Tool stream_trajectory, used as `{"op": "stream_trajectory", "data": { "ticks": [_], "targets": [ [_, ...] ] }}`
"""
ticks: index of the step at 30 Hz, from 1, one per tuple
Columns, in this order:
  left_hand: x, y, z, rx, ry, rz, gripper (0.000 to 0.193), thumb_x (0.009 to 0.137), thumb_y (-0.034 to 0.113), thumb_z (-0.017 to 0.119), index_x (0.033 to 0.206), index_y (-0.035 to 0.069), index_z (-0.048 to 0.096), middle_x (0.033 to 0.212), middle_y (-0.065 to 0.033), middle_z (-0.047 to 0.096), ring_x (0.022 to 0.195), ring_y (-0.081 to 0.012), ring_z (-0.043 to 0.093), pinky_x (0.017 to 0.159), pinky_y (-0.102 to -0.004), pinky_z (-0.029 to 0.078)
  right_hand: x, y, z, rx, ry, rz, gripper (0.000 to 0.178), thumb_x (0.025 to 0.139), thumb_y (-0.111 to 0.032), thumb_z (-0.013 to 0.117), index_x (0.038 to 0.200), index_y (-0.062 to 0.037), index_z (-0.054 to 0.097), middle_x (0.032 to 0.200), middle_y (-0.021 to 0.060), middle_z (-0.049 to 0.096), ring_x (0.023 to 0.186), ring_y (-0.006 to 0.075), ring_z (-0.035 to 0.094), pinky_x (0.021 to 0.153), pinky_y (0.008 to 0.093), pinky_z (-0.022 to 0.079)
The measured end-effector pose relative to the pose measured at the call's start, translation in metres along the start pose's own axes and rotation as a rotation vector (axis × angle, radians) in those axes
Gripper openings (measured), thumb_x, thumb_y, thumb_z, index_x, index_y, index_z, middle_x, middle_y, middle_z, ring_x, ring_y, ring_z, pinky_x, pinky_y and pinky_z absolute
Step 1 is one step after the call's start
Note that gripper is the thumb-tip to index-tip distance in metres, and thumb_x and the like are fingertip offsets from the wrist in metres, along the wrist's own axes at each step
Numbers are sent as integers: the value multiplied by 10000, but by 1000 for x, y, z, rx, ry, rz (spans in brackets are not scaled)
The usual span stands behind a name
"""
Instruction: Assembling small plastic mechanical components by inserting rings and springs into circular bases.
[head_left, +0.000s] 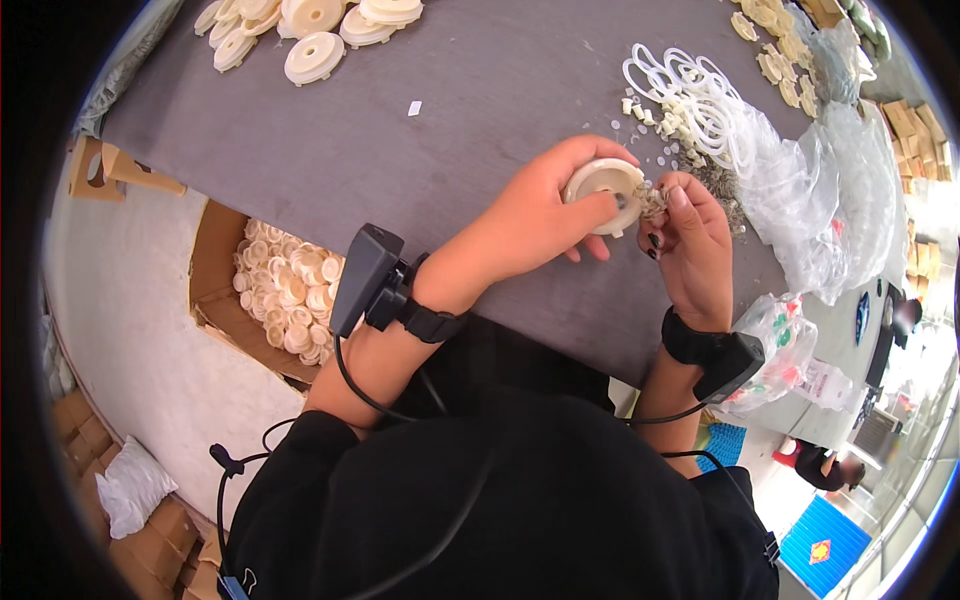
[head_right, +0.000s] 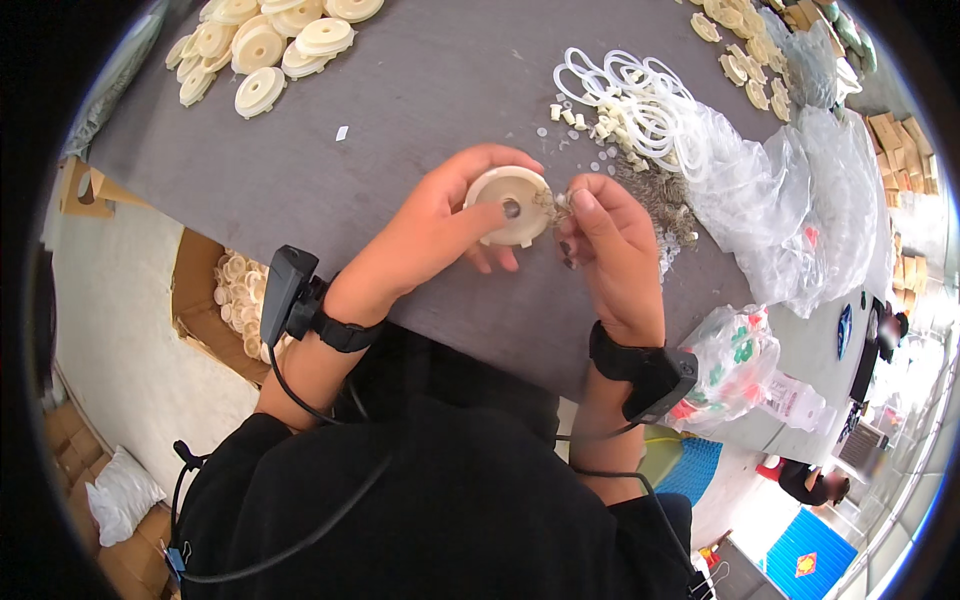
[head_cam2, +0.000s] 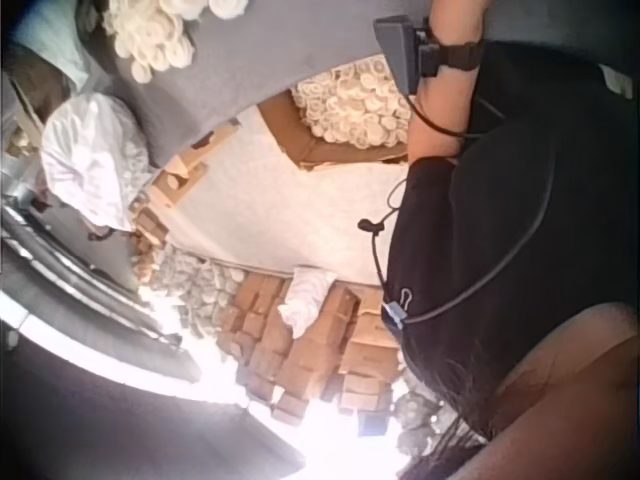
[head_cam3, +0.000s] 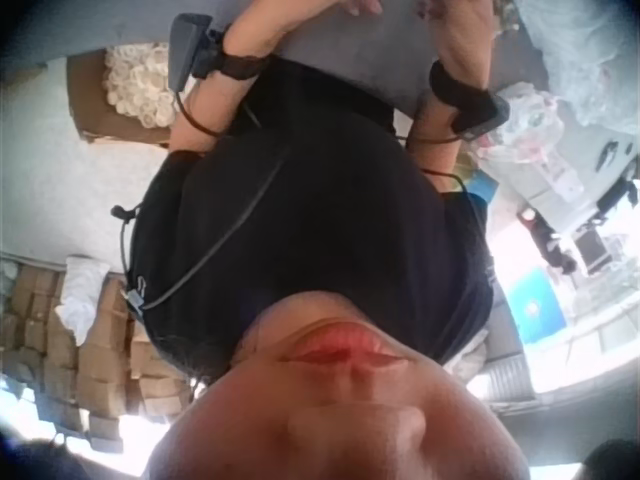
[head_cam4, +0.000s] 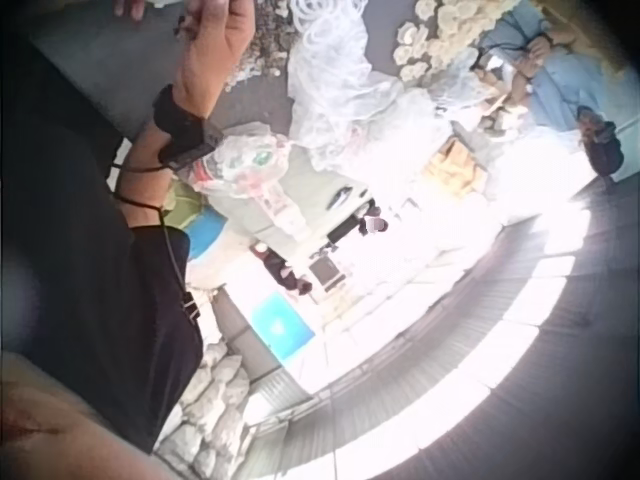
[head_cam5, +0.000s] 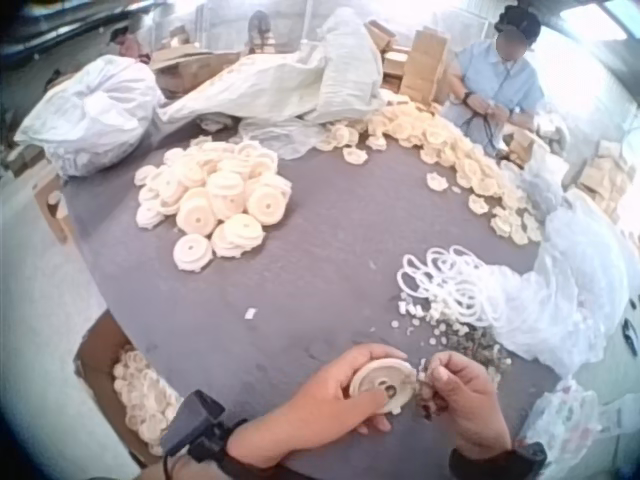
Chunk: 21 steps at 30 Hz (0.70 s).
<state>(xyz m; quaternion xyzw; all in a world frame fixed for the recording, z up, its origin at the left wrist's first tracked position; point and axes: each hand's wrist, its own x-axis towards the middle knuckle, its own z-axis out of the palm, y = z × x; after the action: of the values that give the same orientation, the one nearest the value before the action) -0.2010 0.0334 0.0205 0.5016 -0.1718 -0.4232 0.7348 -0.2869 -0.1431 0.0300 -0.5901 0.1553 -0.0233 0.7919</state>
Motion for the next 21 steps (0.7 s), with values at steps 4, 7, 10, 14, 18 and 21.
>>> {"op": "stream_trajectory", "data": {
  "ticks": [4, 7, 10, 14, 18, 21],
  "targets": [
    [10, -13, 2, 1, -45, 105, 343, 810, 124, 710, 1119, 54, 579, 982, -40, 636, 833, -97, 619, 662, -223, 527, 2, 7, 3, 39, -56, -10, 192, 954, -241, 561, 971, -50, 554, 715, -29, 524, 602, 52, 450, 558, 206, 361],
    [13, -12, 0, 147, 37, 116, 303, 757, 94, 757, 1020, 41, 617, 922, -23, 643, 826, -91, 613, 696, -235, 518, 2, 6, 4, 127, -75, 13, 195, 954, -241, 560, 958, -46, 547, 717, -25, 519, 606, 52, 446, 564, 212, 362],
    [12, -5, -5, 88, -48, 37, 236, 761, 104, 749, 959, 44, 636, 870, -7, 647, 830, -89, 608, 729, -242, 498, 0, 7, 0, 181, -162, -17, 189, 958, -233, 551, 954, -44, 540, 732, -19, 518, 622, 55, 451, 570, 212, 364],
    [13, -4, -9, 170, -135, -30, 220, 770, 137, 729, 946, 45, 634, 858, -10, 650, 814, -91, 602, 730, -241, 479, -1, 5, -9, 13, -125, -47, 179, 964, -220, 534, 954, -42, 537, 749, -18, 517, 638, 58, 454, 573, 208, 365],
    [17, -2, -17, 755, -56, 148, 232, 772, 171, 699, 958, 50, 628, 816, -46, 645, 773, -125, 613, 722, -266, 479, -1, 0, -24, -107, -83, -70, 163, 962, -209, 529, 958, -47, 542, 756, -25, 519, 644, 50, 455, 581, 194, 366],
    [16, 8, -16, 882, 52, 56, 278, 762, 211, 707, 985, 64, 632, 863, -74, 643, 807, -189, 624, 739, -293, 479, 0, -4, -35, -123, 14, -104, 159, 962, -212, 528, 964, -54, 545, 753, -25, 521, 643, 45, 454, 580, 191, 368]
  ]
}}
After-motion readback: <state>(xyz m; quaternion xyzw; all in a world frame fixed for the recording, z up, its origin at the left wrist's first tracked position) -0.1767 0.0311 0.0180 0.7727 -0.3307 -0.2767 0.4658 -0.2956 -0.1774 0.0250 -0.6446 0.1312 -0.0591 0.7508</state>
